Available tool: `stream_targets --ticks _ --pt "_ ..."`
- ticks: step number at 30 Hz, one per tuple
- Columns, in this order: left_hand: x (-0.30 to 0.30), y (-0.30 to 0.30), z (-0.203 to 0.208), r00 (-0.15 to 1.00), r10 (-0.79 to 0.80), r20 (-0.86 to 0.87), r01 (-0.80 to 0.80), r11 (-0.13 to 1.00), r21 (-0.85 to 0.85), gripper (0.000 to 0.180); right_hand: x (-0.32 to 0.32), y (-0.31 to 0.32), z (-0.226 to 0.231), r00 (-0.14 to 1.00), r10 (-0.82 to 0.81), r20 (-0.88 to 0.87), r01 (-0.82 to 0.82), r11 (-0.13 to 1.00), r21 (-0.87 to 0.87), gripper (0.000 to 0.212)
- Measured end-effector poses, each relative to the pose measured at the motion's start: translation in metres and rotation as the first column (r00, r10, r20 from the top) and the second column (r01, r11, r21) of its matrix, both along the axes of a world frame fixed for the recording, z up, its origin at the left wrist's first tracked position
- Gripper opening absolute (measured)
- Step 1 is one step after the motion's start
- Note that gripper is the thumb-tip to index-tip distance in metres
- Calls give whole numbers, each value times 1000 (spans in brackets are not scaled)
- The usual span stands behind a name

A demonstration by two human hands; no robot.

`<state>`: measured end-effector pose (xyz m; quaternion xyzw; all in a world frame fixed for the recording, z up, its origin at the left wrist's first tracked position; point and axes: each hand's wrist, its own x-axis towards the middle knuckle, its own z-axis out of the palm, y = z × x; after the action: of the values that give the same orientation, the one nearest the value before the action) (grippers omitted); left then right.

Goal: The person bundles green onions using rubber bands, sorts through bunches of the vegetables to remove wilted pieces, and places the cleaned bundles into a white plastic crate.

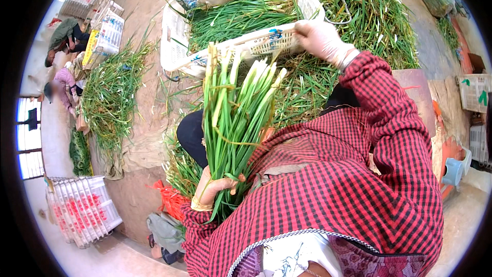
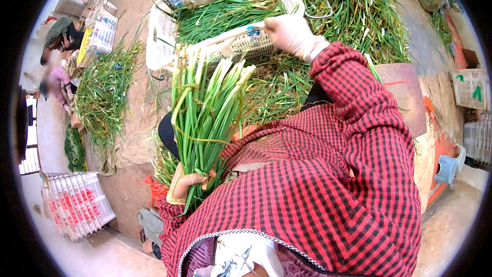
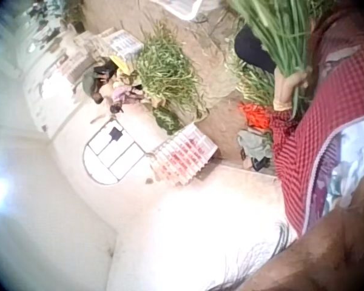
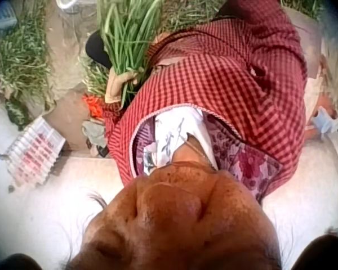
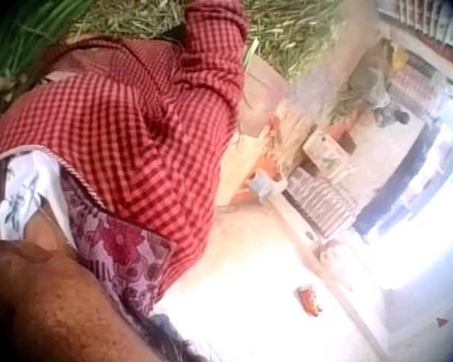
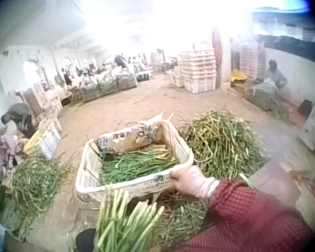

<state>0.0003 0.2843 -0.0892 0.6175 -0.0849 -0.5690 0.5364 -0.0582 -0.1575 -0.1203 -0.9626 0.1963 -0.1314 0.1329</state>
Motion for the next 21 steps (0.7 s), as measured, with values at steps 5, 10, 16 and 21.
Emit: stream_targets --ticks 5,10,16,21 --pt "0 2 -4 998 4 57 -5 1000 28 34 -6 14 12 980 138 142 -157 979 129 31" --pt "0 -2 -2 1000 -24 2 24 1000 -14 36 -1 94 29 858 502 112 -499 865 -53 21" --pt "2 7 -12 989 -104 -106 96 992 -81 31 -3 80 8 826 558 79 -561 828 20 19" --pt "2 2 -16 984 -135 -120 125 989 -84 30 -8 78 8 796 606 -7 -606 795 -25 18"
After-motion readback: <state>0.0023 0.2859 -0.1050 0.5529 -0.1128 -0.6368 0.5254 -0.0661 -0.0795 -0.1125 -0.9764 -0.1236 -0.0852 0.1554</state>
